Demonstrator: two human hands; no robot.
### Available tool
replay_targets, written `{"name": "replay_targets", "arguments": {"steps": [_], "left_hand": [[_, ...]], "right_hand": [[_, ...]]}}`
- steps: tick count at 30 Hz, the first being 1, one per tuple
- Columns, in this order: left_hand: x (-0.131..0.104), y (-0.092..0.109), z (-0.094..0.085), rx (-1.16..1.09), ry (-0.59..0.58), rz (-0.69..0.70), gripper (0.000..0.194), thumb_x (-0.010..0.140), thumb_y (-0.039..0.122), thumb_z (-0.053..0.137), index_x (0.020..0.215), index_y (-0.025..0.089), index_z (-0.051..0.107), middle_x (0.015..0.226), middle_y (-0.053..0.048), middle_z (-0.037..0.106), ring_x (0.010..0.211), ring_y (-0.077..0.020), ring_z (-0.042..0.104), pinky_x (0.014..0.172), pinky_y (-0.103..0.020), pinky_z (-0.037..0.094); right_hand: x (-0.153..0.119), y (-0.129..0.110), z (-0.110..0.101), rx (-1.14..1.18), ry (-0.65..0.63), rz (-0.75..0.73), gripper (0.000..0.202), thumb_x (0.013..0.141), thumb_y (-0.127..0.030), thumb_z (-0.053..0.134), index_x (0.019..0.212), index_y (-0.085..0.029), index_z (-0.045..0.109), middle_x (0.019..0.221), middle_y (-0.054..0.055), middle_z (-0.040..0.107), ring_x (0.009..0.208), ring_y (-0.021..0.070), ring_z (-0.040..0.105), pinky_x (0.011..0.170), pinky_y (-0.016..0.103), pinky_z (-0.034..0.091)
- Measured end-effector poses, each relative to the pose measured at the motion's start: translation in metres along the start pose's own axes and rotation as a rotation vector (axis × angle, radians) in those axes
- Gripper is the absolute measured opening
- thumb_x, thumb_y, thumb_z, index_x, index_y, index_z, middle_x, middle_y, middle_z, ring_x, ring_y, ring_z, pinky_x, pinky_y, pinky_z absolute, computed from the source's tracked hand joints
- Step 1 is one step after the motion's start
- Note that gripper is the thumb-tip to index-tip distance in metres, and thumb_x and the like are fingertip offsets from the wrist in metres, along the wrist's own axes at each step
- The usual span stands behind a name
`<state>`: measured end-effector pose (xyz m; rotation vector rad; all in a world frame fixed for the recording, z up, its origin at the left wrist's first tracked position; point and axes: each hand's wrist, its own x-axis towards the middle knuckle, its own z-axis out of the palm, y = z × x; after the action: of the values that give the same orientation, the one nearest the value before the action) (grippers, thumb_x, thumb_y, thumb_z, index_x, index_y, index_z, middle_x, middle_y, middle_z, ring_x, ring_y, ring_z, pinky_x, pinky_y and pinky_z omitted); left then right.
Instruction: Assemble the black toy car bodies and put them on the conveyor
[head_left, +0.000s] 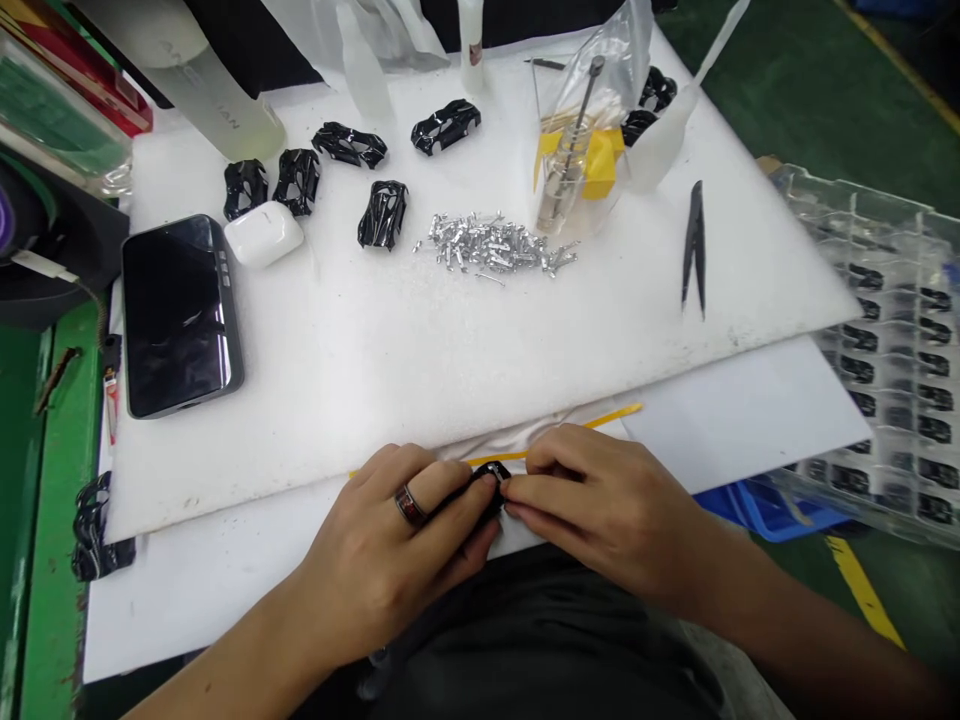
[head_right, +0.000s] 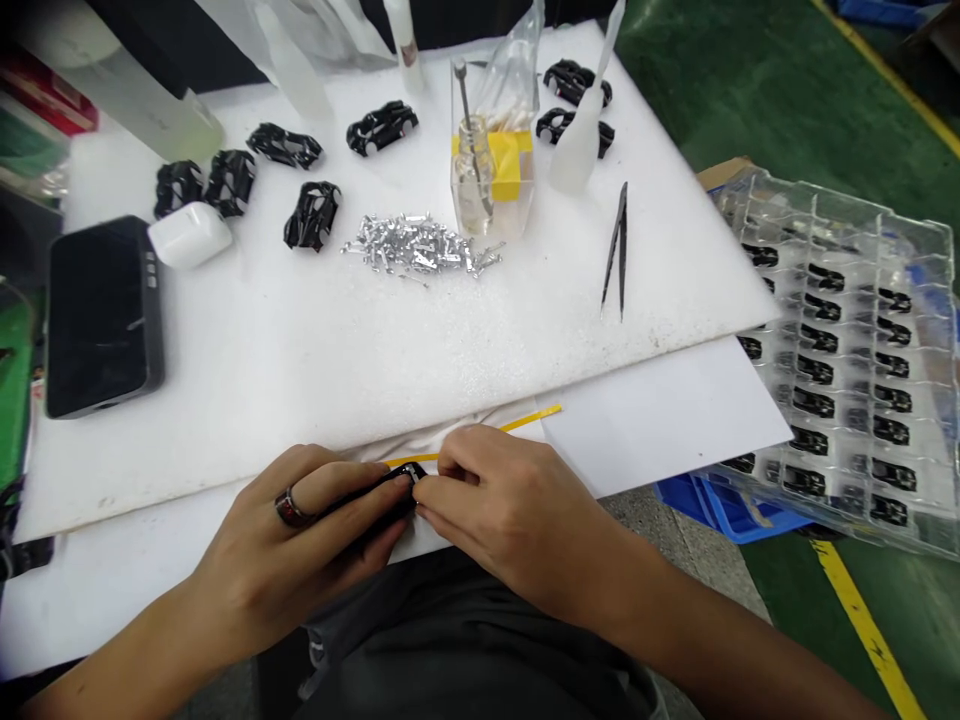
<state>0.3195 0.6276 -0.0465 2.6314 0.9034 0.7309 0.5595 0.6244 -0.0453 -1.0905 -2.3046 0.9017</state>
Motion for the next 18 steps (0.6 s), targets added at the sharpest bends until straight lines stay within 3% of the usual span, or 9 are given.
{"name": "replay_targets", "arguments": {"steps": [5, 8, 13, 15, 18], "left_hand": [[-0.002, -0.001, -0.001, 0.024, 0.018, 0.020, 0.027, 0.086, 0.008, 0.077, 0.111, 0.008, 0.070, 0.111, -0.013, 0.068, 0.091, -0.0226, 0.064, 0.069, -0.040, 0.060], [-0.006, 0.003, -0.005, 0.067, 0.077, 0.117, 0.022, 0.082, 0.001, 0.076, 0.102, 0.008, 0.071, 0.110, -0.010, 0.066, 0.100, -0.0249, 0.063, 0.081, -0.044, 0.063], [-0.009, 0.015, -0.008, -0.098, -0.010, 0.187, 0.013, 0.083, 0.005, 0.076, 0.078, 0.014, 0.069, 0.075, 0.004, 0.059, 0.068, -0.0101, 0.055, 0.111, -0.047, 0.056], [-0.008, 0.016, -0.006, -0.099, 0.006, 0.200, 0.011, 0.083, 0.004, 0.075, 0.081, 0.015, 0.070, 0.078, 0.004, 0.060, 0.069, -0.0102, 0.055, 0.106, -0.046, 0.058], [-0.005, 0.012, -0.004, 0.055, 0.118, 0.170, 0.015, 0.081, 0.005, 0.079, 0.094, 0.011, 0.074, 0.096, -0.003, 0.063, 0.084, -0.0169, 0.060, 0.076, -0.041, 0.060]], "right_hand": [[0.000, 0.000, 0.001, -0.047, 0.003, -0.038, 0.021, 0.102, -0.011, 0.058, 0.090, -0.013, 0.075, 0.086, 0.005, 0.056, 0.075, 0.0167, 0.050, 0.064, 0.032, 0.036], [-0.001, 0.001, 0.001, -0.044, 0.015, -0.048, 0.019, 0.102, -0.011, 0.059, 0.091, -0.013, 0.075, 0.086, 0.005, 0.057, 0.075, 0.0165, 0.050, 0.064, 0.032, 0.035], [0.000, 0.001, 0.003, -0.042, 0.059, -0.076, 0.015, 0.100, -0.011, 0.062, 0.095, -0.012, 0.076, 0.086, 0.005, 0.058, 0.073, 0.0162, 0.050, 0.062, 0.032, 0.034], [0.001, 0.001, 0.003, -0.038, 0.066, -0.080, 0.015, 0.100, -0.011, 0.062, 0.095, -0.011, 0.076, 0.086, 0.006, 0.058, 0.072, 0.0164, 0.050, 0.061, 0.032, 0.033], [0.001, 0.000, 0.002, -0.037, 0.057, -0.074, 0.016, 0.100, -0.011, 0.061, 0.093, -0.011, 0.076, 0.086, 0.006, 0.058, 0.073, 0.0166, 0.051, 0.061, 0.031, 0.034]]}}
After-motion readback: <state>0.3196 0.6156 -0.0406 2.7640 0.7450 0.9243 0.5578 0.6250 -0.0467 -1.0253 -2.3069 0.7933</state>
